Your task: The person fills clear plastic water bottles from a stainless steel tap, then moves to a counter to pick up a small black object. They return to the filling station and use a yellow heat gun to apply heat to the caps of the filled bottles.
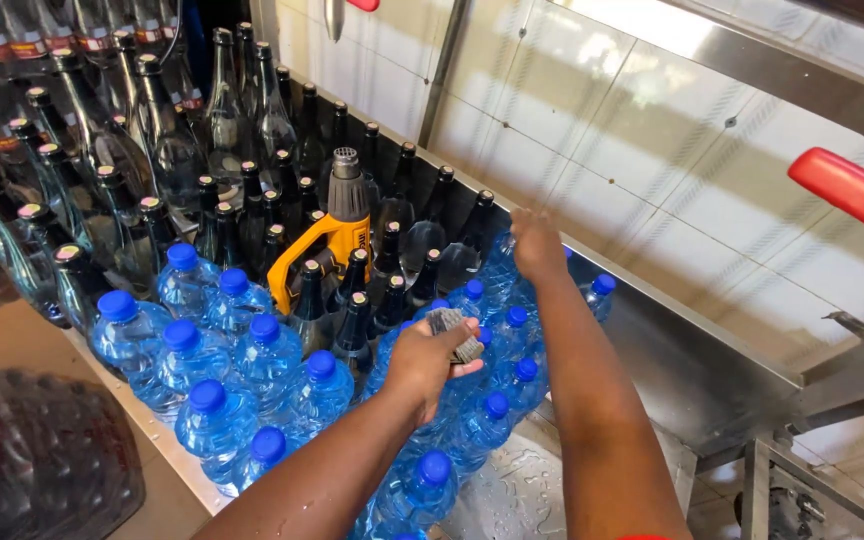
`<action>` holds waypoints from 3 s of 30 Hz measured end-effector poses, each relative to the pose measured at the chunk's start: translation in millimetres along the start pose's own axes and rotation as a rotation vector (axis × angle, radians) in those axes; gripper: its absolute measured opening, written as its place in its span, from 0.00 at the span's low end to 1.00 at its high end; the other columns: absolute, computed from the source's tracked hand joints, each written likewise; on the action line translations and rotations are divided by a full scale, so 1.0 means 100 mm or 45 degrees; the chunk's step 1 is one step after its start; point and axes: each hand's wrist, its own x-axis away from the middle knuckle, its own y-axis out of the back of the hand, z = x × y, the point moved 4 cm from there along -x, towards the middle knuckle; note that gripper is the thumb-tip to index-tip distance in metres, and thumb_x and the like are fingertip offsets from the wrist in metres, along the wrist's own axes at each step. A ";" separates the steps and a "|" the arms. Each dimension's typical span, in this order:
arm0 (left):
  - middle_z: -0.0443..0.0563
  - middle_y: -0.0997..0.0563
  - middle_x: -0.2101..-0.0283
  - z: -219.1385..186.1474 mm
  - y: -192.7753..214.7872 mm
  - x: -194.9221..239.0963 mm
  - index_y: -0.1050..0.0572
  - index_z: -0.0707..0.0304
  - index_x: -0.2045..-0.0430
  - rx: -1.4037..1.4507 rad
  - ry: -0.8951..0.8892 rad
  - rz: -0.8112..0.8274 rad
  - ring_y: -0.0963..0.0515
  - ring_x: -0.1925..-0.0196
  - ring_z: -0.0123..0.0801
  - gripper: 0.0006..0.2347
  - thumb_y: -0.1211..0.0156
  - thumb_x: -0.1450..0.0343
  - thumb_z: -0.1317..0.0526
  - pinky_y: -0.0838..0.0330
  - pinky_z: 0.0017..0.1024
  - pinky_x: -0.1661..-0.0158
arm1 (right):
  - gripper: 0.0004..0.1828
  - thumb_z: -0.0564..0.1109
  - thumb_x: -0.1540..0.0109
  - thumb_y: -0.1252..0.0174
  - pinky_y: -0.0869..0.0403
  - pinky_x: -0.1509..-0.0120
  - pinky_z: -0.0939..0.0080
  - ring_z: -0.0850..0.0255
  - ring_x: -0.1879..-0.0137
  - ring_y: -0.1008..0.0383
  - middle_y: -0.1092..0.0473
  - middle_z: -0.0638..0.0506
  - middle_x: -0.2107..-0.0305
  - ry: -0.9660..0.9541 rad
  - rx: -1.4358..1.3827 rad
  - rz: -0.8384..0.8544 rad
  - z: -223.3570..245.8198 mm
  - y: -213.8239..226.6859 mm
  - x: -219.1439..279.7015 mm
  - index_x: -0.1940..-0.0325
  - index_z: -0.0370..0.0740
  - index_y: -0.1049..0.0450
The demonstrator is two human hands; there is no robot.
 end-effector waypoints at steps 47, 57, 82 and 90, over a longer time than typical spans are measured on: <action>0.81 0.15 0.48 -0.20 -0.05 0.12 0.19 0.82 0.42 -0.234 -0.145 -0.105 0.13 0.49 0.68 0.20 0.25 0.28 0.69 0.09 0.46 0.56 | 0.11 0.57 0.37 0.26 0.17 0.43 0.58 0.55 0.52 0.13 0.15 0.66 0.64 -0.810 -0.258 0.427 -1.35 -0.17 0.65 0.51 0.78 0.12; 0.75 0.13 0.50 -0.22 0.00 0.10 0.19 0.83 0.48 -0.114 -0.113 -0.056 0.11 0.48 0.62 0.16 0.25 0.28 0.69 0.09 0.49 0.54 | 0.09 0.53 0.33 0.29 0.19 0.36 0.54 0.52 0.47 0.14 0.15 0.66 0.62 -0.903 -0.316 0.529 -1.17 0.43 0.44 0.55 0.76 0.12; 0.74 0.11 0.53 -0.16 0.00 0.04 0.18 0.80 0.53 -0.013 -0.098 -0.014 0.09 0.52 0.57 0.11 0.29 0.25 0.69 0.10 0.45 0.55 | 0.15 0.42 0.27 0.42 0.21 0.37 0.40 0.37 0.43 0.20 0.20 0.38 0.54 -0.288 -0.226 0.196 -0.42 0.93 0.53 0.39 0.47 0.16; 0.71 0.11 0.50 -0.29 -0.01 0.11 0.17 0.77 0.52 -0.050 -0.110 -0.038 0.09 0.49 0.57 0.12 0.27 0.25 0.65 0.10 0.46 0.55 | 0.34 0.48 0.28 0.35 0.38 0.17 0.32 0.34 0.27 0.28 0.24 0.30 0.40 0.088 -0.334 -0.046 0.31 1.46 0.68 0.19 0.33 0.31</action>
